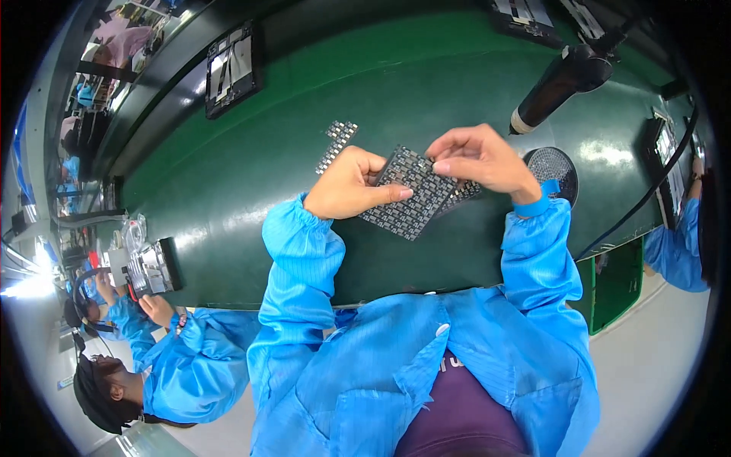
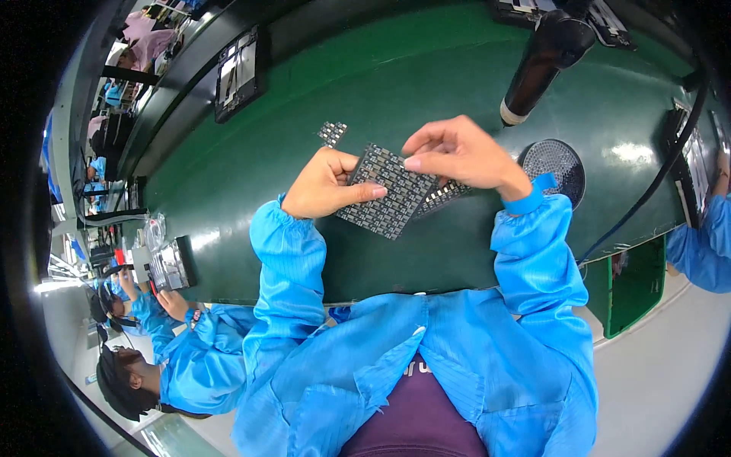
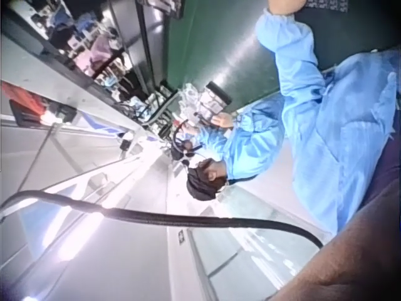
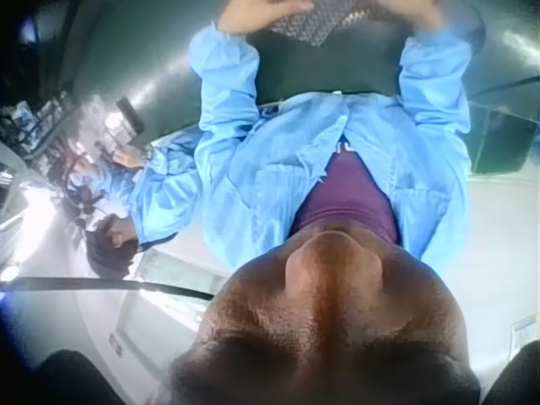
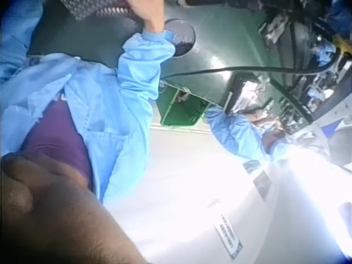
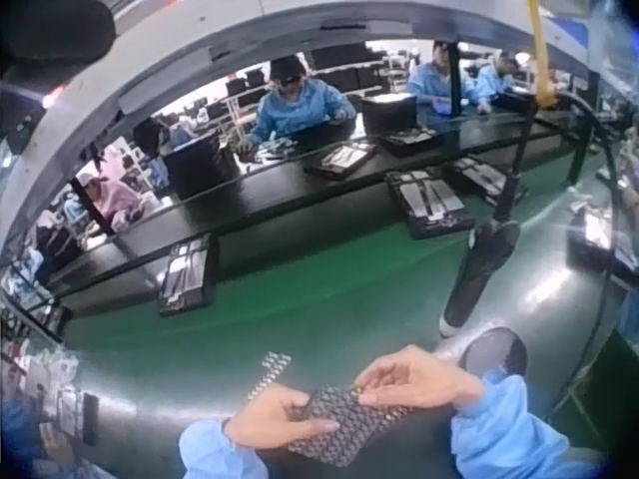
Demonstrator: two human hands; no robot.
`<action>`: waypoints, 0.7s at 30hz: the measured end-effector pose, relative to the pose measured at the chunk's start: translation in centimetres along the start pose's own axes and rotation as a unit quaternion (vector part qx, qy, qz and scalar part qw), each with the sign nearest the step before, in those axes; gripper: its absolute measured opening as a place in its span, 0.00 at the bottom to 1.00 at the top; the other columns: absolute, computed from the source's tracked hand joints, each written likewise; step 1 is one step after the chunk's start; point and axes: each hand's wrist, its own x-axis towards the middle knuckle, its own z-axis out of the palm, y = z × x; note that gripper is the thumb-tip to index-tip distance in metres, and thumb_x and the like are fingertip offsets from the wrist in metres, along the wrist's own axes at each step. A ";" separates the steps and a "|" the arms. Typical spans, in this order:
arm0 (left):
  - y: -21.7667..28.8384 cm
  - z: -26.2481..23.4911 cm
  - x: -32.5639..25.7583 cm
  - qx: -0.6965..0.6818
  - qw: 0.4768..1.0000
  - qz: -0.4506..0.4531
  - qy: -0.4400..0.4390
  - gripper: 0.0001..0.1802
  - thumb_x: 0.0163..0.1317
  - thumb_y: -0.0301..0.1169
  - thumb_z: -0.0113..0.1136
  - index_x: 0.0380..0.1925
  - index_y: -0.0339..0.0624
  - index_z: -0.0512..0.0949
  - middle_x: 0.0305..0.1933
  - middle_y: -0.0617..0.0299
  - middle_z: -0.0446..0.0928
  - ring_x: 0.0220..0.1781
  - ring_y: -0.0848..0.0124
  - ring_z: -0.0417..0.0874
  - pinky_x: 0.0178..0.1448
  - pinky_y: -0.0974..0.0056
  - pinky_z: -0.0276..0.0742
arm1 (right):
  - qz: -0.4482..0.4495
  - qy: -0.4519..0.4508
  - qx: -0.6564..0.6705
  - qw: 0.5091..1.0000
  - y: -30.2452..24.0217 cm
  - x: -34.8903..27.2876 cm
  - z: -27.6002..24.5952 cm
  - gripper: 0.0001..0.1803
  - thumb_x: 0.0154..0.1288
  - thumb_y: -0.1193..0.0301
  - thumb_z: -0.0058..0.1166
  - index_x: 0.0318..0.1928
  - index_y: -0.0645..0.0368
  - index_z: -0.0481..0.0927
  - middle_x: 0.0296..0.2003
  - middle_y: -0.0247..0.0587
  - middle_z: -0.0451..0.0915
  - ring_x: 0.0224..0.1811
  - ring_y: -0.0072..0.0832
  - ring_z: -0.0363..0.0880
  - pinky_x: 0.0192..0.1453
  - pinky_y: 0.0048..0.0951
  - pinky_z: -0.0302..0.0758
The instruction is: Assembling small electronic components onto a screen or device frame using an electric screwdriver on a factory production line.
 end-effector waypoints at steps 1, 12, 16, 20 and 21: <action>0.0 -0.1 0.2 -0.005 1.000 -0.001 -0.008 0.11 0.54 0.25 0.63 0.36 0.28 0.79 0.31 0.59 0.80 0.34 0.78 0.78 0.39 0.72 0.76 | -0.021 -0.017 -0.022 0.999 0.8 0.3 0.3 0.14 0.58 0.68 0.58 0.40 0.65 0.78 0.28 0.31 0.78 0.25 0.12 0.72 0.25 0.14 0.70; -4.3 3.7 1.0 -0.348 0.877 0.199 0.265 0.13 0.58 0.26 0.59 0.41 0.29 0.75 0.40 0.54 0.79 0.40 0.69 0.80 0.45 0.64 0.77 | -0.085 0.159 0.191 0.965 2.7 1.2 2.6 0.09 0.62 0.71 0.54 0.38 0.65 0.76 0.32 0.39 0.80 0.29 0.20 0.78 0.24 0.21 0.78; -5.1 6.2 2.3 -0.398 0.829 0.243 0.310 0.11 0.60 0.26 0.57 0.41 0.30 0.75 0.41 0.55 0.78 0.41 0.68 0.79 0.47 0.63 0.76 | -0.092 0.164 0.221 0.957 2.5 1.5 3.6 0.09 0.61 0.72 0.55 0.37 0.67 0.76 0.31 0.40 0.80 0.28 0.21 0.78 0.25 0.21 0.79; -4.6 5.6 2.3 -0.400 0.811 0.252 0.345 0.10 0.60 0.27 0.57 0.39 0.31 0.76 0.40 0.56 0.78 0.39 0.70 0.79 0.44 0.64 0.76 | -0.065 0.134 0.186 0.971 2.6 1.6 4.0 0.09 0.60 0.72 0.56 0.34 0.67 0.76 0.29 0.39 0.79 0.27 0.21 0.78 0.25 0.21 0.78; -4.1 5.6 2.0 -0.393 0.810 0.249 0.356 0.09 0.59 0.28 0.59 0.34 0.31 0.78 0.36 0.59 0.79 0.35 0.75 0.78 0.40 0.68 0.75 | -0.052 0.131 0.135 0.981 2.5 1.4 3.6 0.09 0.60 0.72 0.57 0.31 0.67 0.76 0.27 0.37 0.78 0.25 0.20 0.76 0.24 0.20 0.78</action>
